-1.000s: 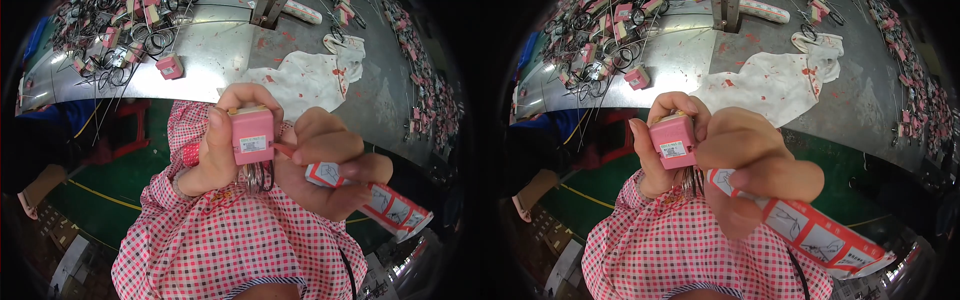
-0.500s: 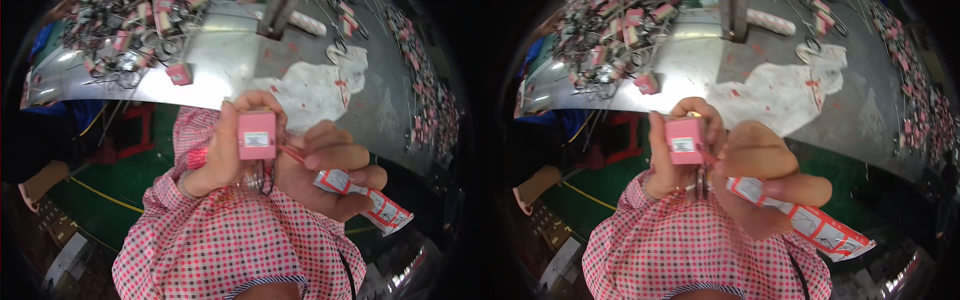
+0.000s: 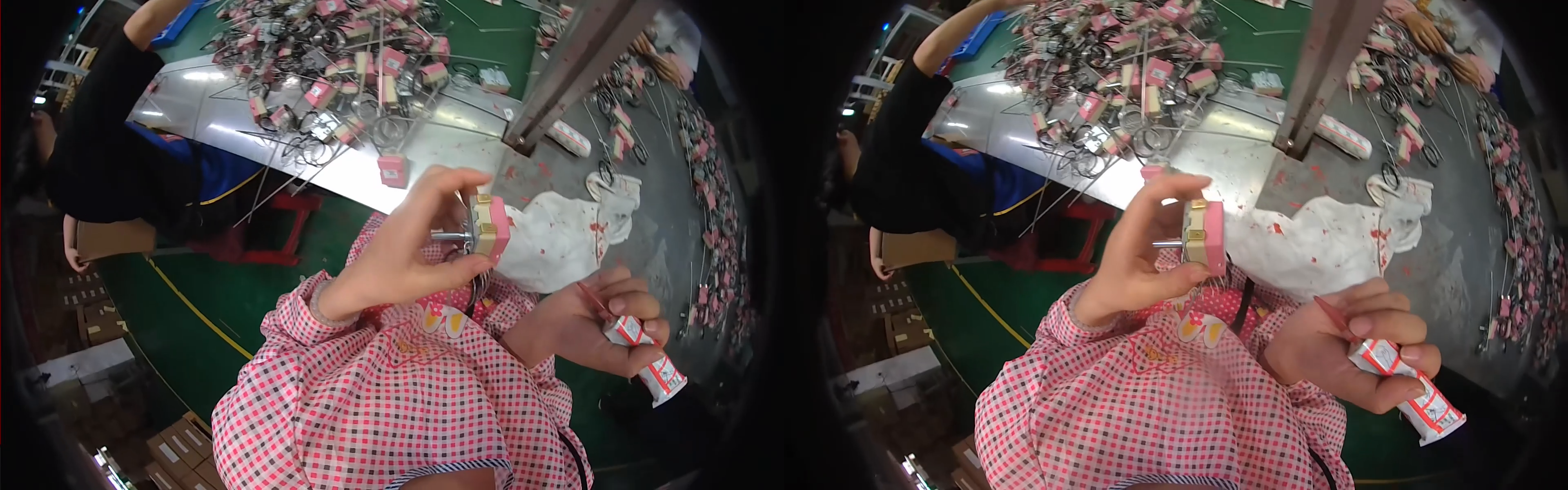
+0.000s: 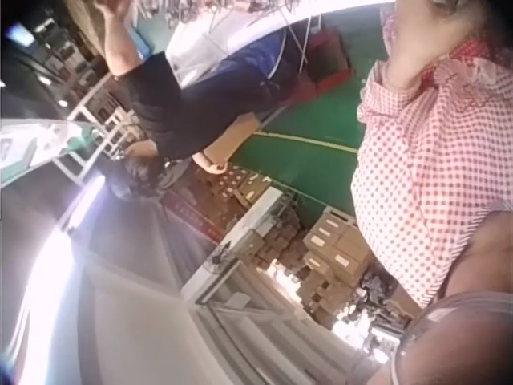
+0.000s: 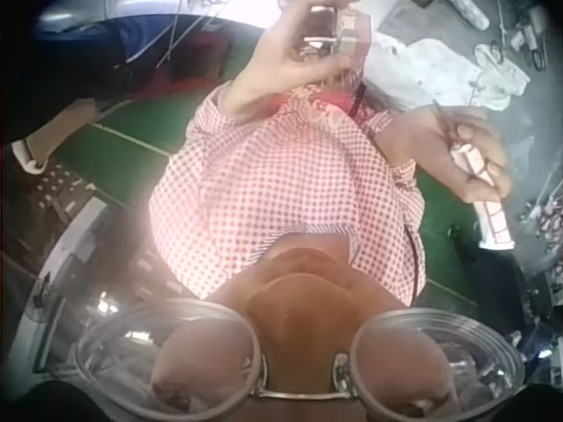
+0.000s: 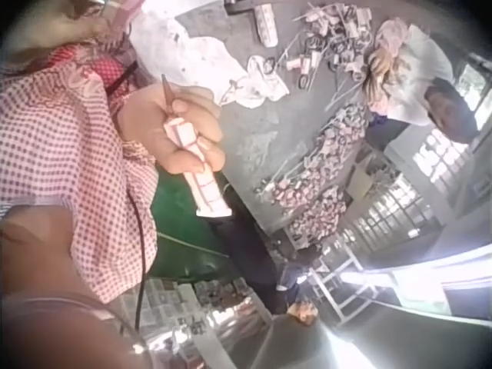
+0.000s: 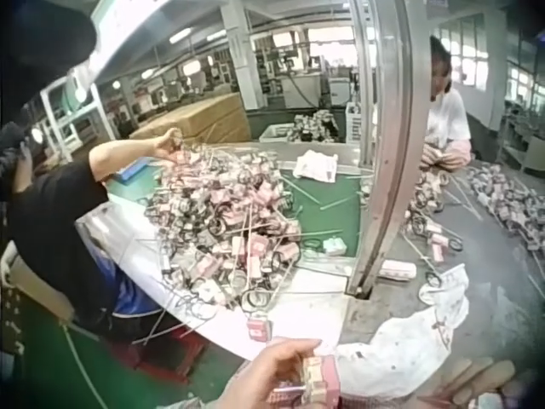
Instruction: Applying red sealant from a tube onto small pink components on an assembly line.
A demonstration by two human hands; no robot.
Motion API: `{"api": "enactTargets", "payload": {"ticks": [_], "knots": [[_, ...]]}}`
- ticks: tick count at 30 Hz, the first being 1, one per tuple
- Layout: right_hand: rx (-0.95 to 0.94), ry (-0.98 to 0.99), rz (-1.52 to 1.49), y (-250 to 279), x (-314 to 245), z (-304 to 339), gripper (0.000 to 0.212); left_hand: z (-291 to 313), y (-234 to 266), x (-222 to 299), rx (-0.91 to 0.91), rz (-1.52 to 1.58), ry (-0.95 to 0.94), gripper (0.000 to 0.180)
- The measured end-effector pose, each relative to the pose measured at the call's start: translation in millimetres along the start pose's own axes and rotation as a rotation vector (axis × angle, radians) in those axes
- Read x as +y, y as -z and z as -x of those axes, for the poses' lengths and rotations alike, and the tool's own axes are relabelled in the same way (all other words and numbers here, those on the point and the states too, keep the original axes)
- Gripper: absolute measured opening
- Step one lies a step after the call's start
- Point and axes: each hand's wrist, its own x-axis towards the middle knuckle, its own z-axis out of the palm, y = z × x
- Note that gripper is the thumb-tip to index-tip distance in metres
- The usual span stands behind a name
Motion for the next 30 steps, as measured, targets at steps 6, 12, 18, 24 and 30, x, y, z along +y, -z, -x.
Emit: {"api": "enactTargets", "payload": {"ticks": [6,12,18,24,30], "knots": [[-0.087,0.062,-0.109,-8,2,7,0.035,-9,-13,4,0.022,-0.373,-0.224,0.051],[-0.116,-0.020,-0.051,-8,-8,13,0.033,-13,-33,-10,0.062,-0.317,-0.385,0.049],[-0.195,0.000,-0.105,-1,-8,13,0.039,-13,-32,-9,0.037,-0.528,-0.358,0.054],[-0.309,0.113,-0.008,1,3,23,0.038,-12,-39,-11,0.140,-0.570,-0.435,0.052],[-0.374,0.125,0.064,-3,10,27,0.035,-14,-37,-13,0.130,-0.604,-0.479,0.048]]}}
